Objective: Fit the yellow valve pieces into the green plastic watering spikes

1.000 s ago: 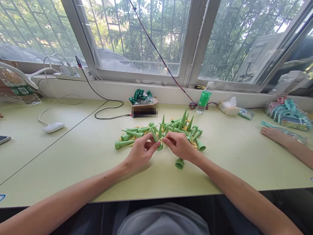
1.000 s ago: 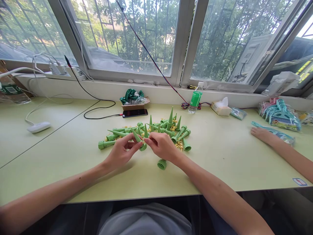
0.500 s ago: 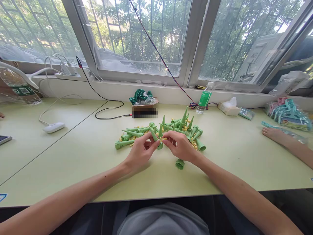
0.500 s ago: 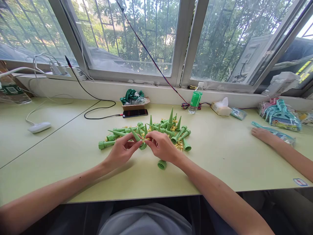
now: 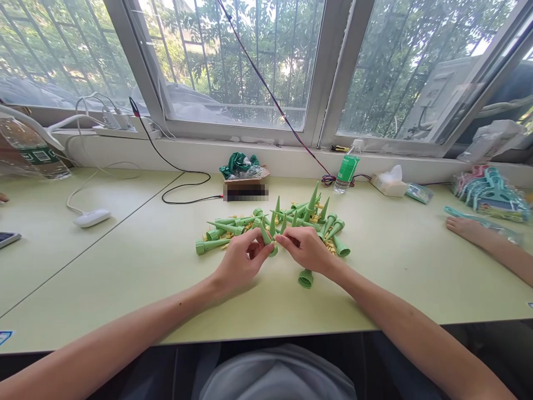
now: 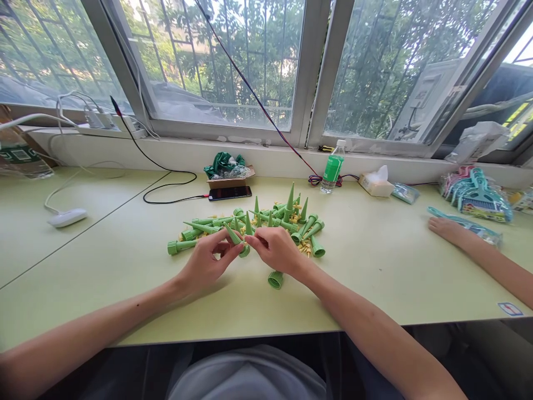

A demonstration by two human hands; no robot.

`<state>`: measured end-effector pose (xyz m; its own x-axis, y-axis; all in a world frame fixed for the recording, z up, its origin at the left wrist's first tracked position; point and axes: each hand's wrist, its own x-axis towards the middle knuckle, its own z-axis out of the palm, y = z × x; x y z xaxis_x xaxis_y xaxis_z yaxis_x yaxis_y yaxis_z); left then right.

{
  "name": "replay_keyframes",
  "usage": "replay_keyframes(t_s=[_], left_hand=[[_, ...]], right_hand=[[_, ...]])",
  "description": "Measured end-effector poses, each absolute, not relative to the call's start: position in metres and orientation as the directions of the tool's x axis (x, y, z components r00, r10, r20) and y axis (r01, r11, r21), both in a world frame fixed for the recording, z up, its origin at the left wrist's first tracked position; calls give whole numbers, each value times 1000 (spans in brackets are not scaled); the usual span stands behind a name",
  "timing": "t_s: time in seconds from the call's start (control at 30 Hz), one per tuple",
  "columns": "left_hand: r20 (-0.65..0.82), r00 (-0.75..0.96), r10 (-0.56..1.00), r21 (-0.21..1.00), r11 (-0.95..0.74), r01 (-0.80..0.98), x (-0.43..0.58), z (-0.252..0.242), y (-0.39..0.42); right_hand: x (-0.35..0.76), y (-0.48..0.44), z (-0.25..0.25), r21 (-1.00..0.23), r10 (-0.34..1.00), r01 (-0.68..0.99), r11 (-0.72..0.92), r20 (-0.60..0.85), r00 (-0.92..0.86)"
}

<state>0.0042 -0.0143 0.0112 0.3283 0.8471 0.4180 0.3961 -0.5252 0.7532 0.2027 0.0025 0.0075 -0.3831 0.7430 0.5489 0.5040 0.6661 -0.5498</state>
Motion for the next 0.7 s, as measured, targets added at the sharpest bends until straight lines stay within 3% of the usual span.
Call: replay_keyframes(t_s=[0.23, 0.4, 0.7], left_hand=[[424, 311, 850, 797, -514, 317, 3, 9, -12], [419, 299, 857, 815, -500, 293, 2, 6, -10], [433, 307, 847, 761, -527, 379, 2, 8, -12]], right_hand=[[203, 0, 9, -601, 756, 458, 655, 536, -376], [203, 0, 8, -574, 707, 414, 707, 584, -399], [204, 2, 7, -563, 711, 434, 703, 552, -437]])
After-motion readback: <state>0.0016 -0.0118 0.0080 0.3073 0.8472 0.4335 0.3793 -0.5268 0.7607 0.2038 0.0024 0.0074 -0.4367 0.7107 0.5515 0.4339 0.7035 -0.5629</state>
